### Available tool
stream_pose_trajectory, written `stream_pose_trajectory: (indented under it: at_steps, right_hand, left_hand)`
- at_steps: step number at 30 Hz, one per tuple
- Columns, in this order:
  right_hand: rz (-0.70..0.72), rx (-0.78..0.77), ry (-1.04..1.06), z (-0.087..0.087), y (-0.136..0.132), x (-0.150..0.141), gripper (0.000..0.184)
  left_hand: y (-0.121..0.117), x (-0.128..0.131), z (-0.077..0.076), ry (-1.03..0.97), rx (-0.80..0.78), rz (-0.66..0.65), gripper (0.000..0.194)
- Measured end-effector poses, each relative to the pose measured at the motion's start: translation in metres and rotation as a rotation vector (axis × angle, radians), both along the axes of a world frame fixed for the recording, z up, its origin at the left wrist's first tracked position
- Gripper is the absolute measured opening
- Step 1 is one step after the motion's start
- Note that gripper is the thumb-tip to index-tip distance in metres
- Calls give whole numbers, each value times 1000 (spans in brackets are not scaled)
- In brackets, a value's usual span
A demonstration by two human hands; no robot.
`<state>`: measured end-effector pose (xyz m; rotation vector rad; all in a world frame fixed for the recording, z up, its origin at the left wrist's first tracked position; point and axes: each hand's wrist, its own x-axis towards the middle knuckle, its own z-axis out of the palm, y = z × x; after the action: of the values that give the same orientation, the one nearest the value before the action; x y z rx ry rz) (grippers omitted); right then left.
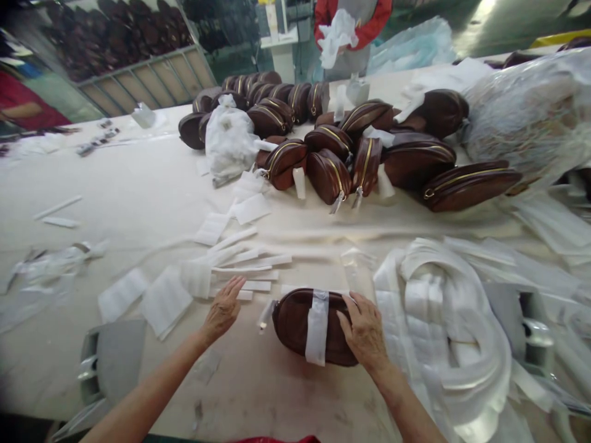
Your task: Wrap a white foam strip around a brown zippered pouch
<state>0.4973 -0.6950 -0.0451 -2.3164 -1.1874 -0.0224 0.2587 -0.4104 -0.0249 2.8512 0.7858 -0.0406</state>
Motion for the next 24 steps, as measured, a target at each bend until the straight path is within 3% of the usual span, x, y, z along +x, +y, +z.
stream_pose_trajectory:
  at_steps: [4,8,11,13,16,19,21,24]
  right_hand:
    - [-47,-29,100,1,5,7,42]
    - [-138,-7,175,6,-8,1,44]
    - [-296,59,355,12,-26,-12,51]
    - [-464,67,649,17,-35,-22,63]
    - [-633,55,1056,26,-39,-36,76]
    - [-648,94,1205,35,-35,-45,66]
    - [-666,134,1274,40,-32,-46,59]
    - [-692,195,1359,43,-27,-40,53]
  left_hand:
    - [-37,50,10,-81,-119,-122,40]
    - [-77,91,15,-157,-255,-315,34]
    - [-110,91,13,-230,-353,-382,37]
    - [-130,75,9,-283,-422,-371,40]
    - [-151,39,0,-358,-515,-232,36]
    - [-160,7,-10,-395,-616,-1,28]
    - [-161,-3,-17,-393,-694,145,30]
    - [-161,2,-25,-407,-853,384,49]
